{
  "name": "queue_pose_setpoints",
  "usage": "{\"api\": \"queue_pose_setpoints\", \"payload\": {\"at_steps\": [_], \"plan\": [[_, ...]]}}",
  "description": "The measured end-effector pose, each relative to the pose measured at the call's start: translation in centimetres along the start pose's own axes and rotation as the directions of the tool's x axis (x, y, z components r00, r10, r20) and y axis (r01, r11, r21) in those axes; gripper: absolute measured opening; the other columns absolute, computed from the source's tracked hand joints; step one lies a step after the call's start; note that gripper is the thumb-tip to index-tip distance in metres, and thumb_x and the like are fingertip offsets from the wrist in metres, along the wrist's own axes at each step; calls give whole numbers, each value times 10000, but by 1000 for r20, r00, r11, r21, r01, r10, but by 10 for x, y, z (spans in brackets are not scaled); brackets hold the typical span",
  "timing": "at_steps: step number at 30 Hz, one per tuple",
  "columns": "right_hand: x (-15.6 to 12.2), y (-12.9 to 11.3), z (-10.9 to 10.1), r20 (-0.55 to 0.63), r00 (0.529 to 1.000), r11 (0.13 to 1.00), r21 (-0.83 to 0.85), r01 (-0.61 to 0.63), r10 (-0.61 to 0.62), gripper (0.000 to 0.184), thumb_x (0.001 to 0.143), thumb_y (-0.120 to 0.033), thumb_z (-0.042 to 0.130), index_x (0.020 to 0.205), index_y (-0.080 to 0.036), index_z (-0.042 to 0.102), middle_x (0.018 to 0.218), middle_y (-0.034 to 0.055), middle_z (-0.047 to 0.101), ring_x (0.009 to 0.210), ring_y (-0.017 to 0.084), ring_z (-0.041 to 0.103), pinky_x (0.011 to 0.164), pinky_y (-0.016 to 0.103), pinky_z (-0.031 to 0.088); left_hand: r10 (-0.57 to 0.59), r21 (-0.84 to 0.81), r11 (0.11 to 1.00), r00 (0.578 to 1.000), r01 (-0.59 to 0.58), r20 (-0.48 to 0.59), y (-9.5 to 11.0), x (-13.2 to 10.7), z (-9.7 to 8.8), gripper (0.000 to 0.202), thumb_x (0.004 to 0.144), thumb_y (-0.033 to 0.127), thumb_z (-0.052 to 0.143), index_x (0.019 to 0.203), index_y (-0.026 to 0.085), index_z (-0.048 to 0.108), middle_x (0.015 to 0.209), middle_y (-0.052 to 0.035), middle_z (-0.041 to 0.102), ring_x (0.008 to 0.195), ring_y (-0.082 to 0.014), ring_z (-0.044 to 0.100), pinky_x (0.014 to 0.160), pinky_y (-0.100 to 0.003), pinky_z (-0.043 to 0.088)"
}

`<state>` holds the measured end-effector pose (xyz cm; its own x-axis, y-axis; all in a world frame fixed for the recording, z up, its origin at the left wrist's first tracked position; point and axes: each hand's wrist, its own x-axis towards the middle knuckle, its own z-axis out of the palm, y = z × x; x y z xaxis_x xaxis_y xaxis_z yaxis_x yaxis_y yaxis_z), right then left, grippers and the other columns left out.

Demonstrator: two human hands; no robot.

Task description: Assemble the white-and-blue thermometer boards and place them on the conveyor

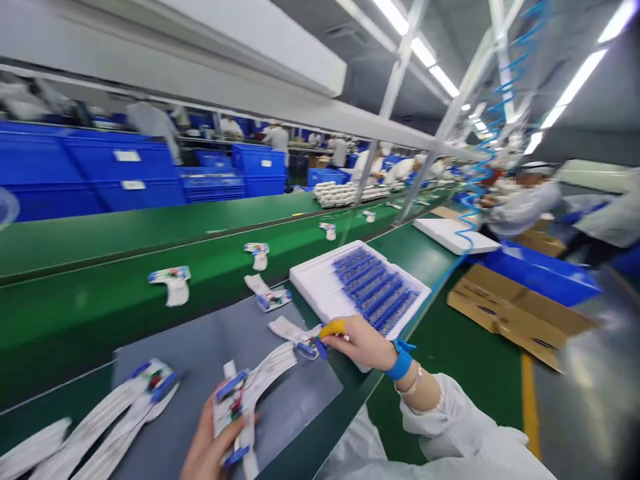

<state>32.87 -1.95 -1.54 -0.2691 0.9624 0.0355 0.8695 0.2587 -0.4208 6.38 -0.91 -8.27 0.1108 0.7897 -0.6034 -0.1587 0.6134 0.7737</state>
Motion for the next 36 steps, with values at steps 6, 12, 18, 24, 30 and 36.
{"api": "queue_pose_setpoints", "payload": {"at_steps": [6, 12, 18, 24, 30, 36], "plan": [[43, -63, 48, 111, 970, 891, 429, 150, -217, 125, 820, -245, 560, 817, -148, 639, 808, 23, 666, 713, 122, 600, 639, 201, 452, 145, -188, 976, 975, -113, 166, 12, -13, 1, 752, 591, 210, 636, 1289, 268, 360, 1193, -25, 591, 1058, -231, 558, 893, -305, 417], [57, -76, 63, 117, 955, 878, 436, 196, -272, 144, 833, -258, 536, 789, -158, 630, 808, 23, 652, 714, 130, 593, 657, 232, 465, 243, -202, 957, 955, -208, 168, 11, -16, -10, 784, 615, 220, 678, 1306, 268, 310, 1228, -48, 558, 1082, -226, 538, 926, -320, 385], [59, -79, 61, 87, 952, 856, 467, 221, -293, 129, 846, -241, 510, 820, -170, 614, 822, 19, 654, 725, 129, 598, 692, 247, 473, 277, -235, 942, 949, -238, 148, 8, -14, -13, 808, 614, 278, 720, 1308, 238, 308, 1238, -83, 548, 1109, -249, 525, 967, -356, 359], [59, -84, 66, 15, 982, 849, 506, 154, -187, 192, 828, -282, 545, 985, -174, 562, 824, 26, 632, 677, 118, 590, 611, 225, 469, 315, -250, 925, 945, -285, 90, 10, -14, -11, 712, 654, 311, 696, 1268, 244, 342, 1229, -72, 555, 1112, -233, 524, 979, -351, 354], [58, -94, 88, -87, 992, 901, 418, 116, -88, 347, 704, -291, 686, 1001, -185, 542, 911, 39, 564, 705, 137, 573, 659, 273, 491, 372, -265, 893, 928, -363, -19, 10, -6, -15, 652, 717, 310, 642, 1277, 270, 312, 1249, -64, 533, 1117, -216, 522, 967, -340, 374], [62, -94, 95, -162, 964, 894, 365, 259, -213, 279, 789, -165, 533, 1066, -190, 541, 1082, 71, 514, 883, 155, 570, 783, 280, 497, 416, -185, 890, 908, -416, -42, 6, -4, -16, 619, 741, 294, 615, 1281, 266, 313, 1244, -55, 526, 1128, -202, 505, 974, -314, 363]]}}
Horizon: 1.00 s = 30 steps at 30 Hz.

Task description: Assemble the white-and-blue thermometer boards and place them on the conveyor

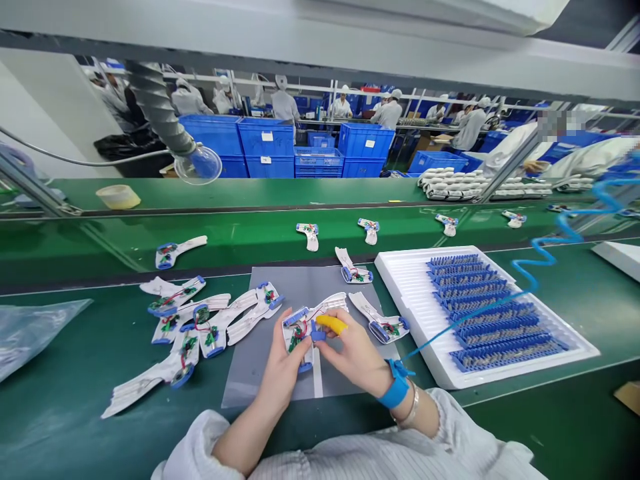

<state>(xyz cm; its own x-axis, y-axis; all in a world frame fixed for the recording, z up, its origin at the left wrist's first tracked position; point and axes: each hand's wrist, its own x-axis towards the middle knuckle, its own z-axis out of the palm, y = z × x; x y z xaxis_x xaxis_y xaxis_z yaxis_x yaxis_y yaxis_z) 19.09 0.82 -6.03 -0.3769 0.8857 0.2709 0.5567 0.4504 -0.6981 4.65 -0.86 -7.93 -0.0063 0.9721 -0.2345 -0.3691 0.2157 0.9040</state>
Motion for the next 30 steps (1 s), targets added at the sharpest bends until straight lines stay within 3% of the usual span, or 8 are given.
{"api": "queue_pose_setpoints", "payload": {"at_steps": [6, 10, 13, 17, 21, 24, 27, 30], "plan": [[4, 8, -11, 175, 953, 904, -313, 292, -247, 254, 882, -278, 452, 1093, -168, 541, 1095, 93, 573, 960, 191, 551, 816, 310, 467, -51, 27, 998, 997, 52, -55, 2, 1, -2, 638, 667, 302, 667, 1237, 254, 383, 1179, -49, 570, 1078, -215, 533, 934, -311, 383], [19, 13, -27, 444, 802, 675, -450, 585, -400, 241, 921, -284, 397, 1022, -153, 571, 1004, 94, 594, 868, 181, 534, 673, 284, 459, -216, -56, 975, 976, 214, -23, 6, 3, 1, 637, 614, 259, 680, 1198, 225, 426, 1010, -38, 632, 875, -193, 601, 766, -300, 461], [30, 13, -36, 586, 690, 539, -448, 713, -425, 211, 919, -213, 392, 1011, -156, 573, 967, 81, 585, 842, 180, 516, 586, 268, 429, -239, -91, 967, 971, 238, -4, 9, 6, 5, 605, 597, 204, 667, 1162, 208, 450, 896, -10, 638, 757, -153, 600, 678, -261, 462], [35, 11, -37, 634, 629, 476, -426, 769, -449, 206, 912, -178, 397, 1007, -136, 575, 930, 91, 590, 836, 184, 528, 617, 285, 430, -239, -116, 965, 971, 234, -22, 7, 8, 7, 600, 575, 187, 686, 1130, 206, 460, 910, -16, 641, 772, -160, 611, 665, -250, 456], [31, 10, -31, 626, 645, 489, -436, 756, -438, 224, 916, -152, 376, 1005, -122, 578, 898, 95, 623, 783, 179, 572, 603, 287, 437, -208, -122, 972, 977, 201, -45, -4, 12, 5, 641, 549, 222, 736, 1127, 202, 460, 932, -31, 636, 807, -171, 611, 699, -263, 465], [33, 10, -35, 579, 680, 536, -434, 725, -451, 237, 912, -193, 402, 1071, -120, 562, 1069, 116, 607, 910, 204, 578, 700, 327, 461, -130, -101, 988, 987, 120, -96, -6, 17, 4, 604, 555, 238, 744, 1096, 191, 480, 905, -25, 628, 747, -149, 603, 674, -250, 466], [46, 12, -49, 411, 797, 675, -433, 597, -442, 330, 879, -324, 478, 1147, -142, 539, 1301, 120, 460, 1157, 265, 440, 897, 412, 400, -77, -83, 994, 989, 67, -124, 5, 21, 3, 617, 563, 272, 748, 1111, 198, 474, 812, 11, 620, 597, -101, 569, 616, -233, 459], [67, 17, -66, 269, 931, 886, -326, 330, -248, 388, 868, -364, 483, 1180, -139, 526, 1272, 123, 484, 1136, 241, 468, 927, 382, 392, -66, -67, 996, 990, 59, -122, 21, 25, 4, 660, 547, 281, 757, 1132, 208, 459, 777, 26, 611, 544, -89, 553, 591, -233, 460]]}}
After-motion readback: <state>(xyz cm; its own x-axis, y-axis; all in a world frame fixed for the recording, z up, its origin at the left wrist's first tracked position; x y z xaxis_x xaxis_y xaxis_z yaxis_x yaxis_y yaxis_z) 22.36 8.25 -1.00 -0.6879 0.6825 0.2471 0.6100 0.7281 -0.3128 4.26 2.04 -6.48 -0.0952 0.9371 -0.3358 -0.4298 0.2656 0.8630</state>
